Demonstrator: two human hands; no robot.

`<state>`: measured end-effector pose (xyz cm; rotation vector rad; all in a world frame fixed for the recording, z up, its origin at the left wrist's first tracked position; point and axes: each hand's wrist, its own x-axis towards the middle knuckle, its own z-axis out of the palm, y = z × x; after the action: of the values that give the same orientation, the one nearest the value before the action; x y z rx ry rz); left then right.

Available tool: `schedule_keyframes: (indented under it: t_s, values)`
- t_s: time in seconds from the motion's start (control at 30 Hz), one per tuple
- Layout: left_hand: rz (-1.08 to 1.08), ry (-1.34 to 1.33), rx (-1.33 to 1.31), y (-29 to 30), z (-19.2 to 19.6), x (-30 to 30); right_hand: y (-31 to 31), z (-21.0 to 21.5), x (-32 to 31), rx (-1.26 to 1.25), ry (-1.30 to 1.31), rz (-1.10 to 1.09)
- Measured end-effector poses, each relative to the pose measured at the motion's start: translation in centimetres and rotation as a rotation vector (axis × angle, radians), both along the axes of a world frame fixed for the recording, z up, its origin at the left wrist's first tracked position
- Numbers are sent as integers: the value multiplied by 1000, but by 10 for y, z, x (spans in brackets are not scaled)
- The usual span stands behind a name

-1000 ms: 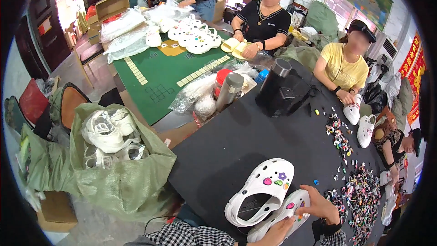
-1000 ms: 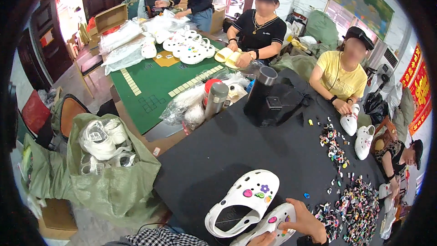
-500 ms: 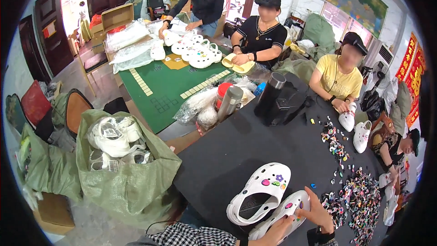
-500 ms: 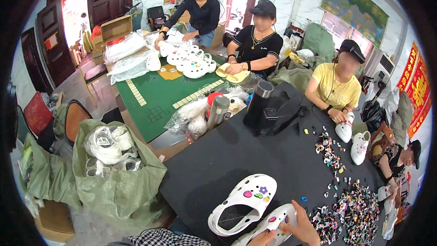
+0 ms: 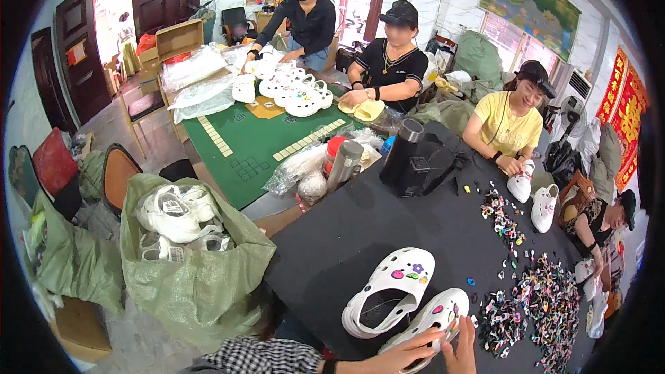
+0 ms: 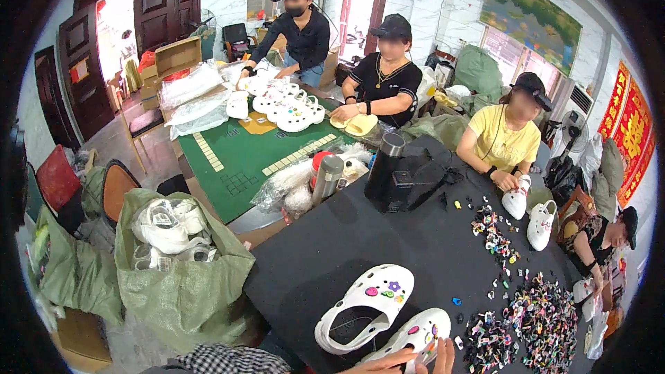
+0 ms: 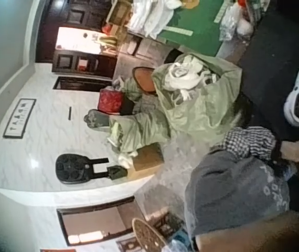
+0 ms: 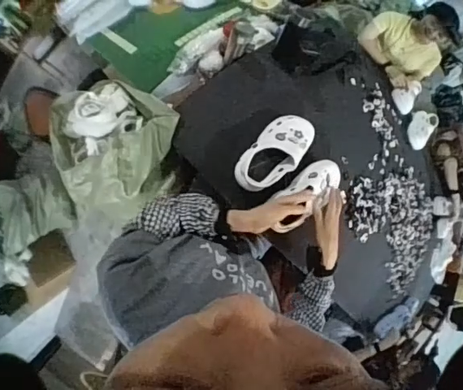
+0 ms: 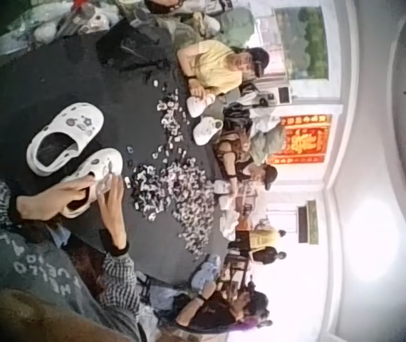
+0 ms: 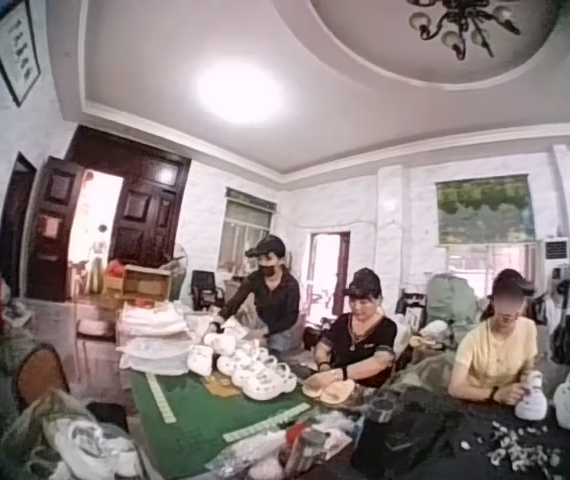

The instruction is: The recorder manually attaches decorative plastic charms to white clogs at a shared work table.

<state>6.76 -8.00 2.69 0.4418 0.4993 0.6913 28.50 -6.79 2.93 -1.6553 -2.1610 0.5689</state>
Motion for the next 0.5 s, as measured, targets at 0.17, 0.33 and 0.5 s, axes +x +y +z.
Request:
schedule_keyframes:
  t_s: [0.17,0.33,0.5]
  values:
    - [180,149,769,-3,22,-51,-45,24,-26,-32,87,8]
    - [447,1030,1484,21,12,-69,-69,20,-49,-89,154,-94]
    - [198,1204,1579,1,-10,-71,-69,1,-66,16,263,-102]
